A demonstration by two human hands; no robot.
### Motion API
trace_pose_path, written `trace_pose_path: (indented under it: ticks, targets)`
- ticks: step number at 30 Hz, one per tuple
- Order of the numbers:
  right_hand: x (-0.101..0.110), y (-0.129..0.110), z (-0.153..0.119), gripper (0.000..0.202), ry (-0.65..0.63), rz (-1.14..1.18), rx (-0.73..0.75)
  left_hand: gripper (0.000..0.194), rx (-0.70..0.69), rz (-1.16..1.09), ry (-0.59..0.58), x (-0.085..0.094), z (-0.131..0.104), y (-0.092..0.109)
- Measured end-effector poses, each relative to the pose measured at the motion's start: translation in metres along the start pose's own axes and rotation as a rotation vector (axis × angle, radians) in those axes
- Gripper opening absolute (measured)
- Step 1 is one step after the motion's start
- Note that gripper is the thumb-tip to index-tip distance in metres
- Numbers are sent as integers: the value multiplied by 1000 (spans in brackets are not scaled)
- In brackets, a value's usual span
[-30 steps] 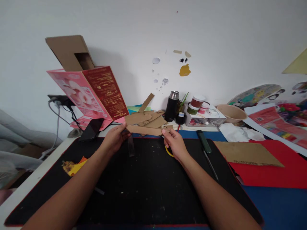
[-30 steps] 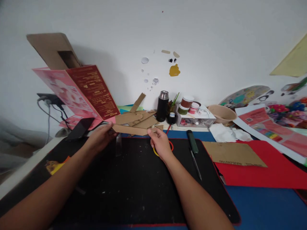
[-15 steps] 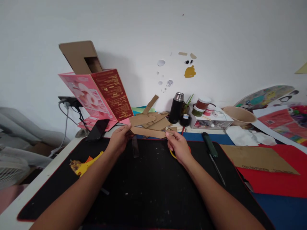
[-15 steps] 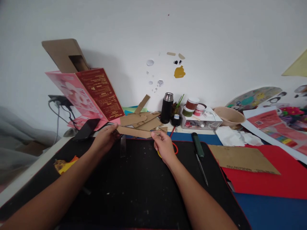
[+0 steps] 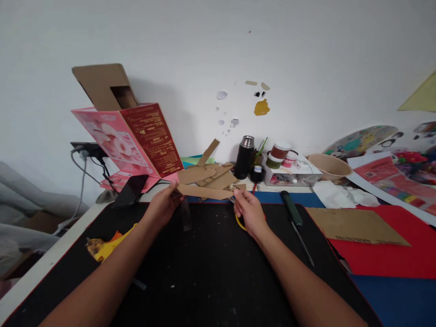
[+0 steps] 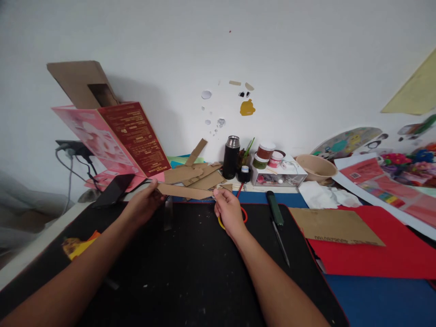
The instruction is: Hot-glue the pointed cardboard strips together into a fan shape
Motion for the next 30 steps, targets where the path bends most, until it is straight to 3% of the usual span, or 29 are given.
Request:
trace_pose_path:
  ticks: [8,18,22,30]
  targets:
    - [-1,-3,0,38,19,-29,7,18,8,-33,28,4,2,-6]
    - [-3,0,-2,37,-74,3,-2,28,-45,-18,61,2,1,-7]
    - [-6,0,-4,37,-98,-60,6,30,-69,0,34,-1,-3,-5]
    - [-2,2,-1,36,-15,-106,12,39,-50,-3,-62,-8,-6,-4]
Point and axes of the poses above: each hand's wrist, its own z-axis towards the middle knuckle, its own x-axis out of the back of the hand, y = z × x, the point moved 3 cm from there along z, towards the middle knuckle, and after that the axes turned 3 degrees about x, right-handed, at the moved point
